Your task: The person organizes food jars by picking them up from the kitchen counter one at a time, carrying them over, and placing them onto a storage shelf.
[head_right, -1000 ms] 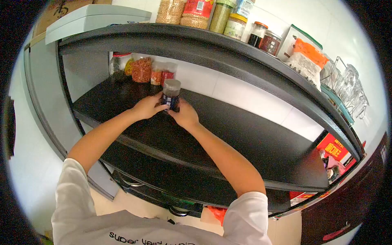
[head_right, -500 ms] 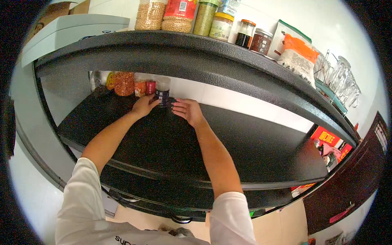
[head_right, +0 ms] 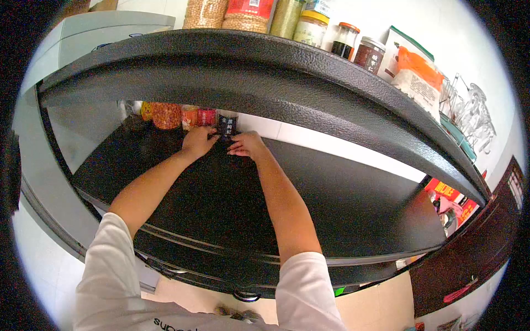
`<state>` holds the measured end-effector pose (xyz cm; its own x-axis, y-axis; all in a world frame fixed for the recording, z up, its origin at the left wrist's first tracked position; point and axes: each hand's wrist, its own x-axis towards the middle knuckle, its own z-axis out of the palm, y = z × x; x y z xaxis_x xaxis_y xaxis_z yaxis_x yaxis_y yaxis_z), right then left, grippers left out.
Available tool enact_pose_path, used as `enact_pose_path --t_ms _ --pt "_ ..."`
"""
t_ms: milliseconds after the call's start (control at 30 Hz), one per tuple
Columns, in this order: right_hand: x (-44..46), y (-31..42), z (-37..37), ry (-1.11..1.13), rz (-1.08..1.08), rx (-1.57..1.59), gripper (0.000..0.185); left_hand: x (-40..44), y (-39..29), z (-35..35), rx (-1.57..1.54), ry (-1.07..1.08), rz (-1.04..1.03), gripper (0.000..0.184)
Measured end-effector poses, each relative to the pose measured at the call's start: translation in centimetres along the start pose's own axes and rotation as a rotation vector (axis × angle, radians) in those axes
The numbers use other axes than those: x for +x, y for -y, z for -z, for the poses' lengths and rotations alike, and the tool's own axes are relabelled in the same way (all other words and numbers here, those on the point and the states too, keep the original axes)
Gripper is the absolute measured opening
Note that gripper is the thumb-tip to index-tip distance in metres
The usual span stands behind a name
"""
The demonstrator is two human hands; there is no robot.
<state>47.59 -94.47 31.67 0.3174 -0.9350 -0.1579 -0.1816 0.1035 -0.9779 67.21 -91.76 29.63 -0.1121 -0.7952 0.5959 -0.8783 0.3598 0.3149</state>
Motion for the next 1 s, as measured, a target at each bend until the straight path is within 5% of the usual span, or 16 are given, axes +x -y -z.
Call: enact_pose_path --t_ms 200,400,700,1000 --pt "-0.9 -0.1 -1.3 -0.165 0.121 -0.036 0.037 -0.2 -0.3 0.5 -0.206 0.063 -0.028 0.023" --pt "-2.0 0.2 -1.8 -0.119 0.146 -0.081 0.053 -0.1 0.4 -0.7 -0.253 0.071 -0.199 0.037" --pt "-1.5 -0.1 -1.7 -0.075 0.169 -0.197 0.061 -0.5 0.0 -0.4 -0.196 0.136 -0.122 0.047" --pt "-2.2 -0.6 -2.2 -0.172 0.227 0.013 0.033 -0.6 -0.3 1.0 -0.039 0.409 -0.176 0.044"
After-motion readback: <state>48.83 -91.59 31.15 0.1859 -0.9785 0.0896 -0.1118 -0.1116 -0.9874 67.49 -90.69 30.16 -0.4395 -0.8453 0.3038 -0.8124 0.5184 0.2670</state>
